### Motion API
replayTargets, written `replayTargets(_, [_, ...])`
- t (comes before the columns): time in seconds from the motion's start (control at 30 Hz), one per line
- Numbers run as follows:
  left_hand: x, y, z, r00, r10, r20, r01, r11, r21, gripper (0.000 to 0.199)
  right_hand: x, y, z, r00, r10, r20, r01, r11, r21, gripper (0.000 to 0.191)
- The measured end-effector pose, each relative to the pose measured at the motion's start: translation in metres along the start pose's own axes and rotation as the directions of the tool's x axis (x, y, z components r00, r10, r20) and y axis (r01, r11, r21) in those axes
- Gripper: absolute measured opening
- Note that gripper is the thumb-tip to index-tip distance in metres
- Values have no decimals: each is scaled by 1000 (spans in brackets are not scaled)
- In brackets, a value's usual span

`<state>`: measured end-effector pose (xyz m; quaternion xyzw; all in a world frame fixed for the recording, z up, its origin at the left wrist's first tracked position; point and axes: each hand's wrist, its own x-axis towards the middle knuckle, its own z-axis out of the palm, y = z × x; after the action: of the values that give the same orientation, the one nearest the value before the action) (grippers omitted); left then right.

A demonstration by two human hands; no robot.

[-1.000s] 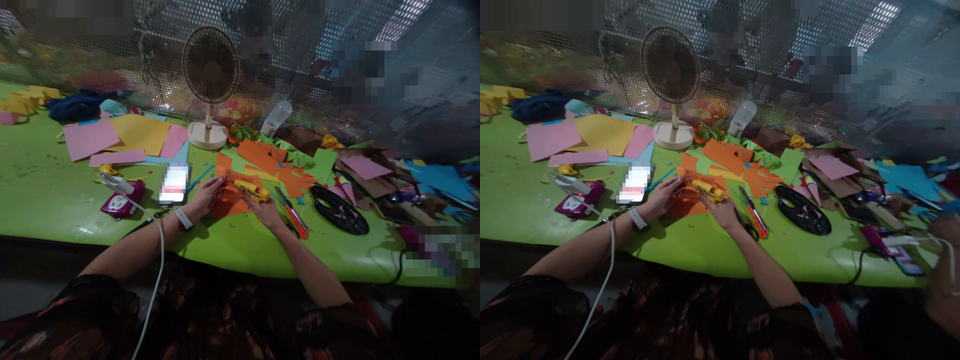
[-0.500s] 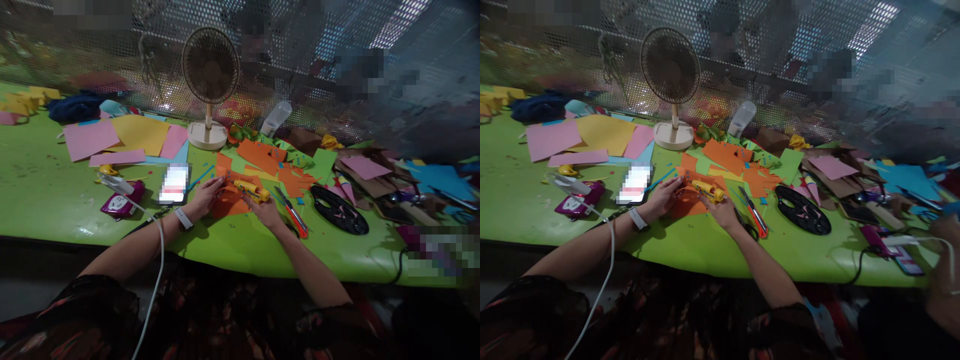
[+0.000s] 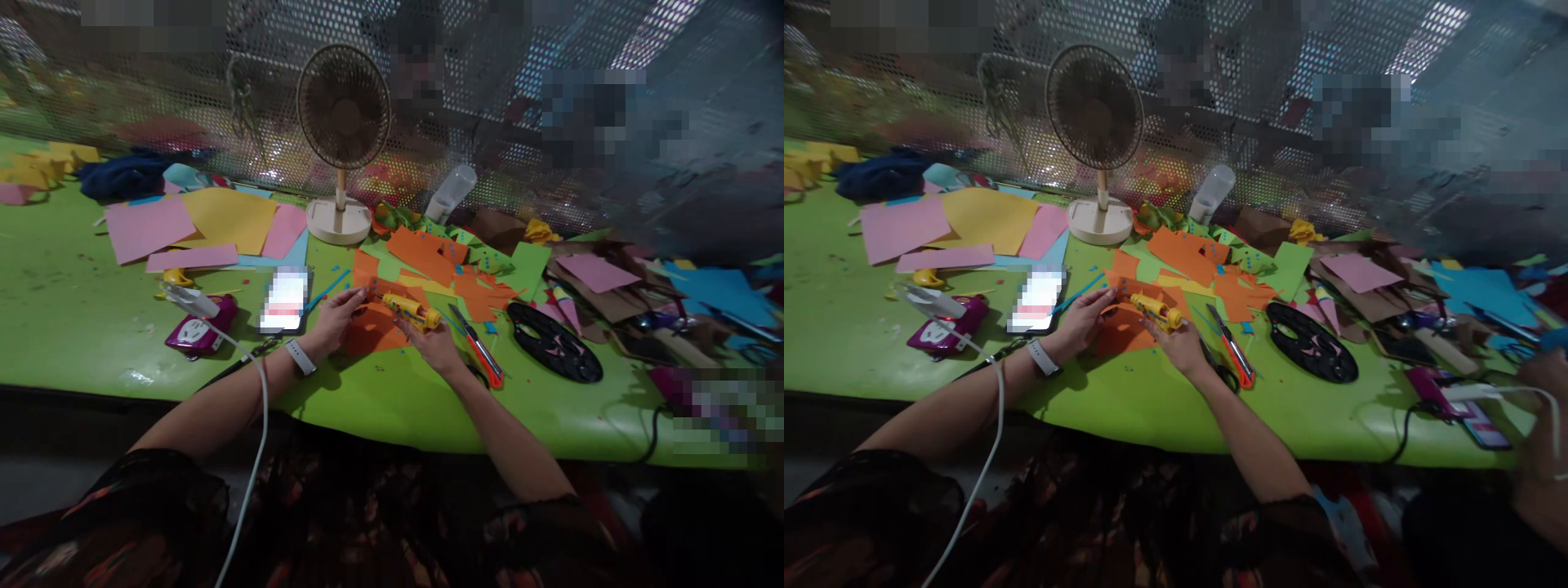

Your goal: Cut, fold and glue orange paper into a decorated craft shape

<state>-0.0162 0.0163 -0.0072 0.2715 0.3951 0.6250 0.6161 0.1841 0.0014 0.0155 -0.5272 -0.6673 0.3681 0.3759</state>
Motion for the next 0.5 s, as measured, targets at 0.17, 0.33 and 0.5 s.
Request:
replayTargets(0.17, [1, 0, 1, 1000, 16, 11, -16, 1000, 7, 19, -3, -1, -2, 998, -54, -13, 53, 996, -74, 45])
replayTargets(0.33, [6, 2, -3, 999, 38, 2, -38, 999, -33, 28, -14, 2, -27, 965, -259, -49, 218, 889, -403, 39])
replayTargets(0.5, [15, 4, -5, 998, 19, -57, -23, 997, -74, 28, -30, 30, -94, 934, -299, -197, 119, 778, -617, 45])
